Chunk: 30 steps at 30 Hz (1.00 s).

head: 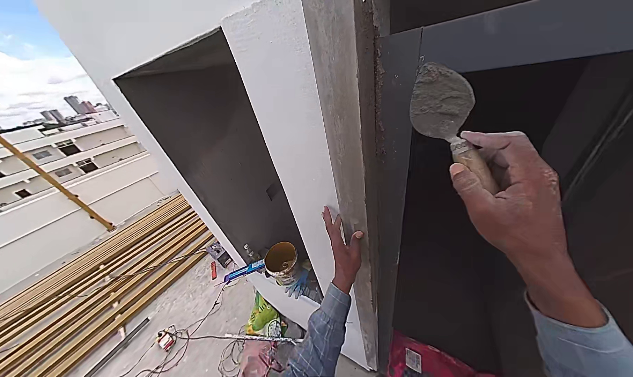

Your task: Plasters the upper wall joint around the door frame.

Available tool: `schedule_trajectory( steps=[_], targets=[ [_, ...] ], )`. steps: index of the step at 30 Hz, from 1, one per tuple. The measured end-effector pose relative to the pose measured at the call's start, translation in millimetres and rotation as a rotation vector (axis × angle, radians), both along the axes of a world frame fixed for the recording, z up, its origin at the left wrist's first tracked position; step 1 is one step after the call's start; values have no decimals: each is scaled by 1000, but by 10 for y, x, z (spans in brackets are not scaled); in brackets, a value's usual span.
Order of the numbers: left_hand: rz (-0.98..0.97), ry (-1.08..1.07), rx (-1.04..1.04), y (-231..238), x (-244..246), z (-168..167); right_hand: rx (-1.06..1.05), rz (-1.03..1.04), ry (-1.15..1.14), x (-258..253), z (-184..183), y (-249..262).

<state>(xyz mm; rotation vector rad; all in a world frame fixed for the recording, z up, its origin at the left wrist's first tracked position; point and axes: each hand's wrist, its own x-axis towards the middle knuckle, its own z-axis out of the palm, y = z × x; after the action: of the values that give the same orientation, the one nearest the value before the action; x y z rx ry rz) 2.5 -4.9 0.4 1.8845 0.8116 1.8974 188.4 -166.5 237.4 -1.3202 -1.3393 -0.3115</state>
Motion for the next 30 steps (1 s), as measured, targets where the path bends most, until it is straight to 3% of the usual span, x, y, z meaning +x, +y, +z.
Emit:
schedule_trajectory(
  steps=[5, 12, 18, 23, 25, 27, 30],
  targets=[
    [20, -17, -36, -52, 58, -2, -66, -109, -278, -30, 657, 9],
    [0, -50, -22, -74, 65, 14, -110, -166, -420, -172, 1105, 92],
    [7, -45, -9, -64, 58, 28, -226, -173, -463, -173, 817, 72],
    [-10, -44, 11, -26, 49, 7, -465, -204, -457, 42, -77, -25],
    [-12, -35, 21, -20, 41, 8, -463, -205, -462, 142, -334, -87],
    [-23, -42, 21, -25, 48, 2, -390, -180, -418, 135, -278, -137],
    [-29, -49, 3, -29, 48, -1, -250, -151, -370, -14, 90, -124]
  ],
)
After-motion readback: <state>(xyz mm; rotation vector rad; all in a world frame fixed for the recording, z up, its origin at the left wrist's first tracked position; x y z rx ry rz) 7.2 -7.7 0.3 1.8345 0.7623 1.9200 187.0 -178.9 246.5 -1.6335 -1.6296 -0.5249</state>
